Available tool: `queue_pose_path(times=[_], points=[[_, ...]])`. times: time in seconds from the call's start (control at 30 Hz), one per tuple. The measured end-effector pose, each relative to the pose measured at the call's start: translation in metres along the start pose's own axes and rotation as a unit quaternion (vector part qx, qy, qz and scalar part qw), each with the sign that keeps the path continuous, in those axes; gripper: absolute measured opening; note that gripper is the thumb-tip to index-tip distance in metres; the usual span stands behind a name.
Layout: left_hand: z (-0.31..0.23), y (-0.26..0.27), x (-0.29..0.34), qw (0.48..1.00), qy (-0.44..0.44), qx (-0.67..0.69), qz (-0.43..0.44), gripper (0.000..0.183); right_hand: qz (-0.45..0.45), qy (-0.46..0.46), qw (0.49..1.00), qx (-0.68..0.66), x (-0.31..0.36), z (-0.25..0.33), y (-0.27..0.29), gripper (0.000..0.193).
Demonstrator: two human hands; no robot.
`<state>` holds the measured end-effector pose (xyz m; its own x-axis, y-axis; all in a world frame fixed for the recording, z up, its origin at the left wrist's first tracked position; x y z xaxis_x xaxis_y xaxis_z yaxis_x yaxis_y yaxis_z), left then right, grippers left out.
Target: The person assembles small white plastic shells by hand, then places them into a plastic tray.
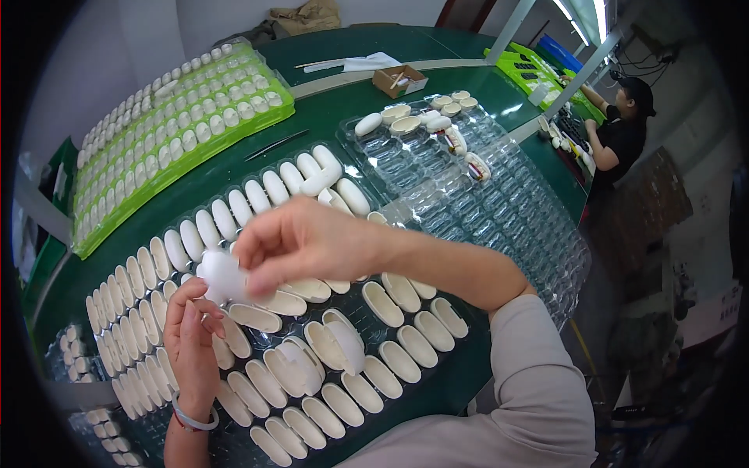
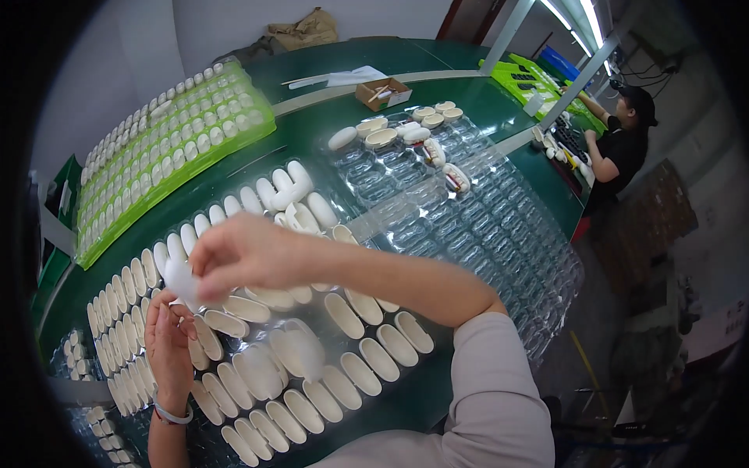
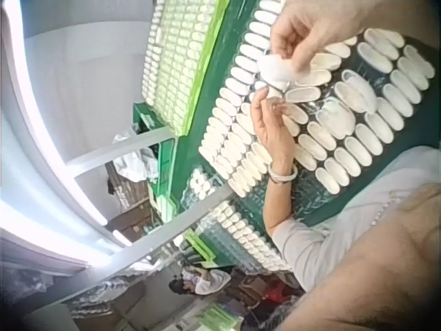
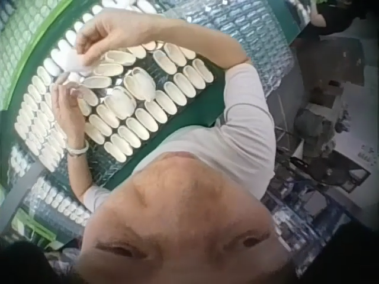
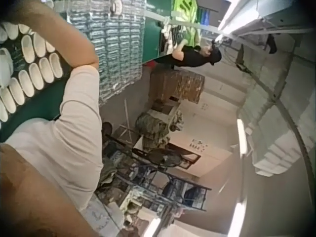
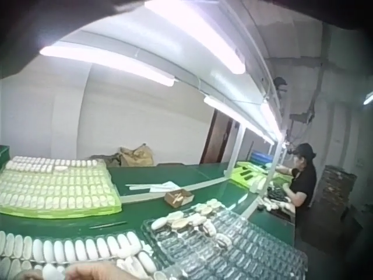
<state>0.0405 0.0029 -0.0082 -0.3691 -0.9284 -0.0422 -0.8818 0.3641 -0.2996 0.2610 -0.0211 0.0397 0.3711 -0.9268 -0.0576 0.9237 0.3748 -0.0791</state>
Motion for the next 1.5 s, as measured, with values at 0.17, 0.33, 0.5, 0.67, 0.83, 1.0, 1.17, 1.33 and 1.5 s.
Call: queue_pose_path(times=[0.17,0.33,0.5,0.67,0.83,1.0,1.17,1.33,1.5], points=[[0.007,0.014,-0.004,0.992,-0.015,-0.121,0.040,0.015,-0.378,0.191,0.550,0.720,0.051,0.034,0.184,0.017],[0.005,0.006,-0.008,0.988,-0.026,-0.137,0.066,0.012,-0.457,-0.065,0.418,0.782,0.182,0.010,0.307,0.015],[0.004,0.018,-0.006,0.983,-0.008,-0.170,0.069,0.011,-0.365,-0.061,0.513,0.775,0.186,-0.030,0.338,0.014],[-0.018,0.015,-0.006,0.954,-0.092,-0.267,0.104,0.010,-0.305,-0.061,0.615,0.724,0.180,-0.040,0.351,0.018],[-0.047,0.049,-0.009,0.876,-0.166,-0.444,0.089,0.016,-0.296,-0.125,0.613,0.722,0.229,-0.048,0.402,0.045],[-0.070,0.102,0.026,0.817,-0.130,-0.563,0.008,0.024,-0.319,-0.075,0.536,0.779,0.201,-0.029,0.354,0.031],[-0.064,0.065,0.082,0.788,-0.142,-0.574,0.173,0.034,-0.182,0.060,0.679,0.709,0.119,-0.002,0.133,0.023],[-0.054,0.062,0.127,0.795,-0.103,-0.567,0.191,0.039,0.116,0.129,0.776,0.606,0.108,-0.005,-0.043,0.058],[-0.055,0.056,0.139,0.789,-0.112,-0.585,0.150,0.039,0.065,0.168,0.766,0.617,0.135,-0.017,-0.044,0.069]])
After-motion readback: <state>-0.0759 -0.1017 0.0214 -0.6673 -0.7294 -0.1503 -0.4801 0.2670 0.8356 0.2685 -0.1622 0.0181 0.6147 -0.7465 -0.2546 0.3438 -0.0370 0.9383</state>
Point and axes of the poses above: each hand's wrist, its own x-axis away from the middle knuckle, its own y-axis out of the back of the hand, z = x × y, the point moved 1 cm from there along -x, towards the middle knuckle, and after that the axes turned 1 degree about -z, right-handed, at the moved point
